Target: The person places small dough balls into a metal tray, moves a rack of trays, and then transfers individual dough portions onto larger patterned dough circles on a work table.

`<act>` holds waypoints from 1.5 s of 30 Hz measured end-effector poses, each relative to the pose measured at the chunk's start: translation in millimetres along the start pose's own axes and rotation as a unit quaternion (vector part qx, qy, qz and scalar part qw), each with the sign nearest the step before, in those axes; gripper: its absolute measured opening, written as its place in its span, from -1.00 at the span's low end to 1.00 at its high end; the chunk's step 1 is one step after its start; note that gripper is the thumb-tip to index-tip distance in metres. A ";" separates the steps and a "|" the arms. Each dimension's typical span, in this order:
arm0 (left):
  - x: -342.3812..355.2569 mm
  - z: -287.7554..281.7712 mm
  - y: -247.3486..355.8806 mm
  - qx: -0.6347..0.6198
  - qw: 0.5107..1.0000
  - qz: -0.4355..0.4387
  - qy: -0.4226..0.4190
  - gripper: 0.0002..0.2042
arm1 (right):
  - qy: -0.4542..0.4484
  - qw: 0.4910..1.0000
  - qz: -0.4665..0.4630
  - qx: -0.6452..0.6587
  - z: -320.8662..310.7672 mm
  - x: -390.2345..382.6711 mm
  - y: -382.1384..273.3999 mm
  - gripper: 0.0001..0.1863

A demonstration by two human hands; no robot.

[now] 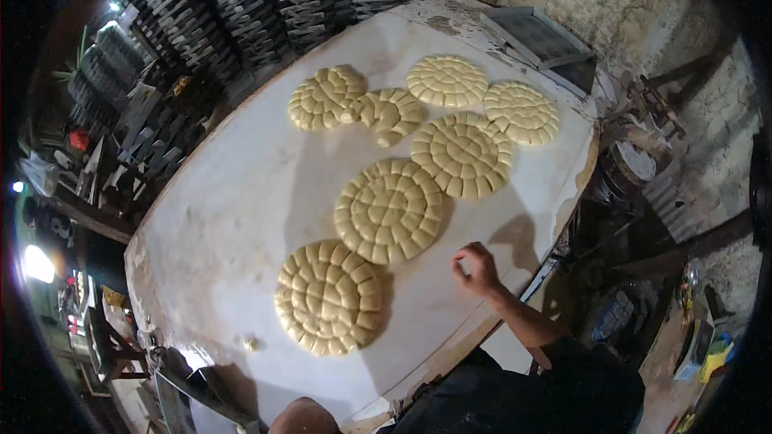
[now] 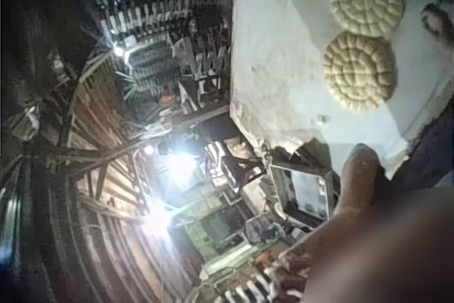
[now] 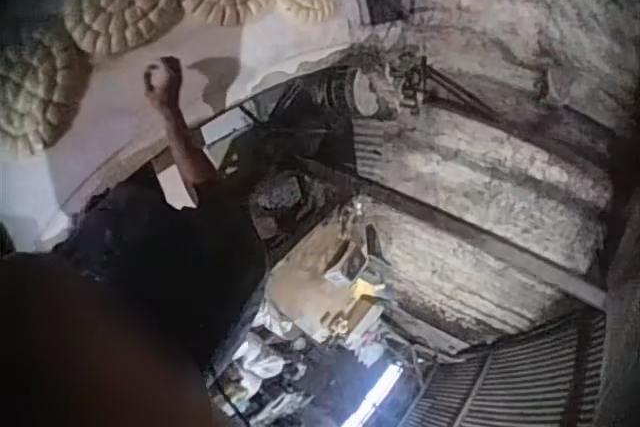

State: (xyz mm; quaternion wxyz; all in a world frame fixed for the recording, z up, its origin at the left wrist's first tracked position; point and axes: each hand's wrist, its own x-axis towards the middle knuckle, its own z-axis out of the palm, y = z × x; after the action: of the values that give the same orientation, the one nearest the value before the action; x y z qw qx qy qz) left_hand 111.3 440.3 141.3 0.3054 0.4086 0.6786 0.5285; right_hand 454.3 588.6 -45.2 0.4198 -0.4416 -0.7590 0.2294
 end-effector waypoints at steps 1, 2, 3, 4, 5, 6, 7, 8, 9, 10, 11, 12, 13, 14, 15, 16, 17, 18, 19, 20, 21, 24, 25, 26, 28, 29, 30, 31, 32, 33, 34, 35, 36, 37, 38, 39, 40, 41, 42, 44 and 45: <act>15.9 18.7 6.6 -0.003 1.000 0.001 -0.012 -0.56 | 0.026 0.999 0.020 -0.016 -15.3 4.5 31.6 -0.90; 30.9 35.5 12.2 -0.003 1.000 -0.001 -0.020 -0.56 | 0.031 0.996 0.083 -0.031 -27.8 10.0 49.7 -0.90; 47.0 51.2 18.3 -0.002 1.000 0.004 -0.030 -0.56 | 0.038 0.992 0.116 -0.044 -37.6 12.0 74.2 -0.89; 61.3 66.4 24.3 -0.001 0.999 0.006 -0.038 -0.56 | 0.044 0.986 0.148 -0.057 -45.5 12.0 96.9 -0.88; 75.3 79.0 28.1 0.000 0.999 0.009 -0.046 -0.56 | 0.041 0.986 0.155 -0.053 -50.2 15.3 109.8 -0.88; 90.1 91.2 32.9 -0.001 0.998 0.012 -0.055 -0.56 | 0.054 0.987 0.117 -0.099 -55.3 17.0 121.6 -0.87; 106.4 104.6 38.2 -0.001 0.998 0.018 -0.065 -0.56 | 0.066 0.984 0.080 -0.145 -59.1 17.3 132.0 -0.87; 122.5 115.4 43.1 0.001 0.997 0.025 -0.069 -0.55 | 0.059 0.985 0.088 -0.137 -58.1 21.8 127.4 -0.87; 140.1 126.1 48.6 0.004 0.996 0.032 -0.078 -0.55 | 0.060 0.982 0.136 -0.117 -58.3 24.6 119.9 -0.89; 159.5 138.3 52.9 0.005 0.995 0.039 -0.087 -0.55 | 0.060 0.977 0.182 -0.093 -56.7 28.7 112.9 -0.91; 186.4 155.5 53.4 0.005 0.994 0.049 -0.100 -0.55 | 0.059 0.976 0.193 -0.086 -57.8 28.2 117.6 -0.91; 213.1 176.5 47.8 0.001 0.992 0.055 -0.116 -0.55 | 0.065 0.980 0.142 -0.125 -62.4 24.8 126.8 -0.91; 244.0 200.5 33.1 0.011 0.990 0.055 -0.126 -0.55 | 0.065 0.981 0.090 -0.157 -60.4 18.9 133.3 -0.90; 275.4 224.3 11.8 0.041 0.990 0.051 -0.126 -0.55 | 0.055 0.984 0.098 -0.140 -58.0 18.0 135.8 -0.90; 305.0 246.8 -19.8 0.093 0.987 0.044 -0.124 -0.54 | 0.050 0.983 0.108 -0.140 -57.5 17.0 139.8 -0.90; 328.4 259.4 -68.7 0.218 0.970 0.066 -0.090 -0.48 | 0.034 0.984 0.114 -0.130 -55.5 16.8 135.5 -0.89; 352.6 264.2 -104.9 0.345 0.920 0.150 -0.112 -0.39 | 0.035 0.984 0.121 -0.123 -55.8 20.5 130.6 -0.87; 373.5 272.3 -125.8 0.370 0.916 0.120 -0.096 -0.37 | 0.020 0.987 0.113 -0.108 -56.5 22.2 124.1 -0.87; 391.7 281.4 -134.0 0.328 0.940 0.045 -0.082 -0.39 | 0.025 0.988 0.112 -0.104 -56.4 25.1 123.1 -0.85; 405.5 303.5 -130.1 0.376 0.916 -0.007 -0.140 -0.40 | 0.033 0.986 0.118 -0.112 -59.5 24.1 125.0 -0.84; 410.9 333.4 -123.3 0.415 0.885 -0.054 -0.206 -0.41 | 0.007 0.982 0.130 -0.134 -61.3 18.4 126.3 -0.81; 385.9 414.1 -110.2 0.464 0.874 -0.077 -0.121 -0.27 | 0.012 0.978 0.141 -0.151 -65.5 17.7 130.2 -0.79; 382.3 431.7 -108.7 0.460 0.876 -0.073 -0.127 -0.27 | 0.020 0.976 0.153 -0.155 -65.3 14.7 132.3 -0.80; 385.1 435.0 -117.0 0.348 0.924 -0.130 -0.091 -0.29 | 0.021 0.977 0.147 -0.152 -62.0 15.2 131.6 -0.80; 396.1 441.5 -134.1 0.162 0.965 -0.205 -0.033 -0.35 | 0.047 0.979 0.146 -0.137 -56.7 17.2 131.6 -0.84; 404.1 432.9 -146.3 0.145 0.968 -0.195 -0.054 -0.38 | 0.049 0.979 0.139 -0.139 -52.8 17.5 133.0 -0.84; 413.6 418.7 -156.7 0.187 0.967 -0.140 -0.101 -0.41 | 0.059 0.982 0.121 -0.135 -47.4 20.9 135.9 -0.85; 425.3 402.9 -165.1 0.324 0.932 0.017 -0.161 -0.44 | 0.077 0.983 0.101 -0.130 -45.0 27.5 135.3 -0.86; 430.3 387.7 -176.6 0.400 0.886 0.141 -0.185 -0.46 | 0.081 0.984 0.092 -0.132 -41.0 33.9 134.3 -0.86; 413.5 390.8 -171.7 0.331 0.890 0.261 -0.175 -0.57 | 0.090 0.980 0.114 -0.138 -40.7 36.6 137.0 -0.87; 406.3 401.3 -159.5 0.005 0.964 -0.036 -0.264 -0.56 | 0.098 0.976 0.133 -0.139 -41.5 40.0 140.2 -0.88; 401.1 390.3 -151.4 -0.319 0.886 -0.314 -0.119 -0.55 | 0.096 0.979 0.122 -0.134 -36.4 45.0 140.5 -0.88; 384.1 388.3 -138.6 -0.321 0.885 -0.313 -0.124 -0.55 | 0.120 0.977 0.125 -0.121 -32.9 48.8 144.2 -0.87; 359.8 379.2 -128.5 -0.226 0.906 -0.345 -0.094 -0.62 | 0.142 0.976 0.127 -0.105 -31.5 52.3 146.7 -0.85; 333.5 367.4 -114.7 -0.121 0.918 -0.372 -0.063 -0.68 | 0.146 0.975 0.129 -0.104 -32.3 56.6 146.7 -0.85; 305.1 355.0 -101.1 -0.117 0.919 -0.370 -0.064 -0.68 | 0.164 0.975 0.111 -0.101 -35.1 61.0 146.6 -0.86; 271.0 341.1 -91.1 0.000 0.949 -0.289 -0.127 -0.67 | 0.179 0.975 0.095 -0.094 -35.2 62.8 147.9 -0.86; 241.8 320.3 -84.4 0.062 0.954 -0.249 -0.156 -0.67 | 0.178 0.975 0.081 -0.105 -34.2 63.0 153.4 -0.88; 212.9 302.5 -77.5 0.123 0.954 -0.205 -0.183 -0.67 | 0.176 0.975 0.069 -0.119 -35.9 60.9 161.5 -0.89; 153.6 257.2 -77.1 -0.117 0.936 -0.257 -0.210 -0.60 | 0.175 0.970 0.101 -0.135 -29.7 58.8 165.1 -0.87; 121.7 233.6 -68.7 -0.112 0.935 -0.266 -0.205 -0.60 | 0.183 0.971 0.116 -0.103 -32.1 59.7 162.8 -0.84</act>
State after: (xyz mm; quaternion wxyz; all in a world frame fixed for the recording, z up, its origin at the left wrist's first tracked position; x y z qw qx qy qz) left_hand 234.7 649.0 17.5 0.6109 0.2763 0.6216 0.4051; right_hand 543.6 721.6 -118.9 0.4742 -0.6023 -0.6322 0.1124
